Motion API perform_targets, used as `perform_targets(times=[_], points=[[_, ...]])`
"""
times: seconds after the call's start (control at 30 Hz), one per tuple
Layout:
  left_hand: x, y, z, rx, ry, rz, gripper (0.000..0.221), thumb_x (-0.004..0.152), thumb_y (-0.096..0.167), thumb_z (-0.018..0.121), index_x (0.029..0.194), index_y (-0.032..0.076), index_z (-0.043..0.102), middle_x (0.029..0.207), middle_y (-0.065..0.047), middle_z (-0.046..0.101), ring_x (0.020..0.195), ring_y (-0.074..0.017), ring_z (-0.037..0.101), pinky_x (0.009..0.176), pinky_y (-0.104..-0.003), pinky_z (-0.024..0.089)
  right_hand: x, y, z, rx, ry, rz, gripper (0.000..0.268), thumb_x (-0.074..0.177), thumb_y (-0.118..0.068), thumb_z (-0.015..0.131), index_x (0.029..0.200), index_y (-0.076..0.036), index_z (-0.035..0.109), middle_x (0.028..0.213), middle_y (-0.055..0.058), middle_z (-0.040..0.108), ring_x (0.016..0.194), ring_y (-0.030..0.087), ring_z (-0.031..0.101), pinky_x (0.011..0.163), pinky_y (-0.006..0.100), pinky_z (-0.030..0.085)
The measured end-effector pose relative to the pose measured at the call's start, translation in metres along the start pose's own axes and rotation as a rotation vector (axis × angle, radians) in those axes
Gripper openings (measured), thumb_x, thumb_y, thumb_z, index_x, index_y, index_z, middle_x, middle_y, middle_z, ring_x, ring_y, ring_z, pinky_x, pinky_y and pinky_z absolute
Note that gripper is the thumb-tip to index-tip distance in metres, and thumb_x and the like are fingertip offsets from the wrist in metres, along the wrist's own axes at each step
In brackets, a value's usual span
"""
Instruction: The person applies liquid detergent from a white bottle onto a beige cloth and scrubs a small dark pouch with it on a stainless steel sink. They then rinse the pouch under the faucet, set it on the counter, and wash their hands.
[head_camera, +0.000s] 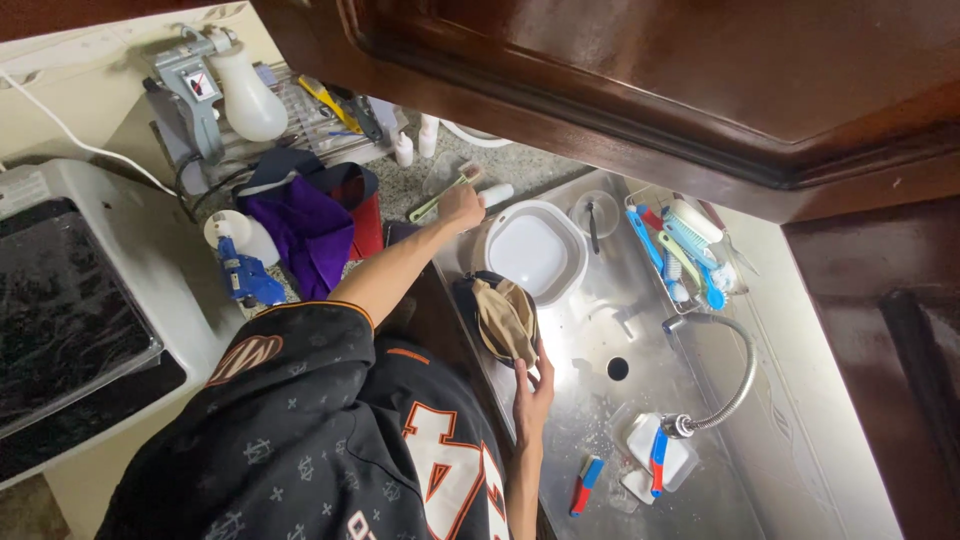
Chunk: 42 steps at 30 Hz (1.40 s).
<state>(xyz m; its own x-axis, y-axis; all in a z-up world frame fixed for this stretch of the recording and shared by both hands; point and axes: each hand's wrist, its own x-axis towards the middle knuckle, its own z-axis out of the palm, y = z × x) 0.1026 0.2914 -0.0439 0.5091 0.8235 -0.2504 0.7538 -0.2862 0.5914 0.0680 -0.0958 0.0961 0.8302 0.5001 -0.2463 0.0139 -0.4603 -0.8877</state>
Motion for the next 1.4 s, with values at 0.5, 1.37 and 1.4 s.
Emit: perform_targets(times=[0.5,1.37,1.4], points=[[-0.086,-0.090,-0.147,0.221,0.480,0.281,0.024,0.094,0.024,0.071,0.101,0.001,0.064,0.102,-0.014,0.061,0.091,-0.0305,0.062,0.079,-0.047,0.042,0.006,0.005,-0.005,0.011,-0.027,-0.006,0.055,0.098,-0.031,0.065,0.149,-0.017,0.054,0.148,0.009,0.055,0.131,0.025,0.057,0.099,0.042,0.052],[-0.126,-0.079,-0.111,0.026,0.586,0.046,0.059,0.084,0.023,0.078,0.132,0.003,0.051,0.124,-0.017,0.055,0.112,-0.0356,0.056,0.085,-0.051,0.044,-0.003,0.003,-0.008,-0.014,-0.080,-0.076,0.057,0.099,-0.030,0.064,0.151,-0.010,0.050,0.152,0.011,0.053,0.130,0.027,0.058,0.100,0.040,0.052],[-0.141,-0.078,-0.101,-0.026,0.620,0.097,0.057,0.084,0.022,0.077,0.132,0.004,0.051,0.126,-0.017,0.055,0.116,-0.0360,0.055,0.087,-0.051,0.043,-0.002,0.004,-0.011,-0.030,-0.087,-0.065,0.057,0.099,-0.030,0.063,0.151,-0.012,0.050,0.151,0.011,0.053,0.129,0.027,0.059,0.100,0.040,0.052]])
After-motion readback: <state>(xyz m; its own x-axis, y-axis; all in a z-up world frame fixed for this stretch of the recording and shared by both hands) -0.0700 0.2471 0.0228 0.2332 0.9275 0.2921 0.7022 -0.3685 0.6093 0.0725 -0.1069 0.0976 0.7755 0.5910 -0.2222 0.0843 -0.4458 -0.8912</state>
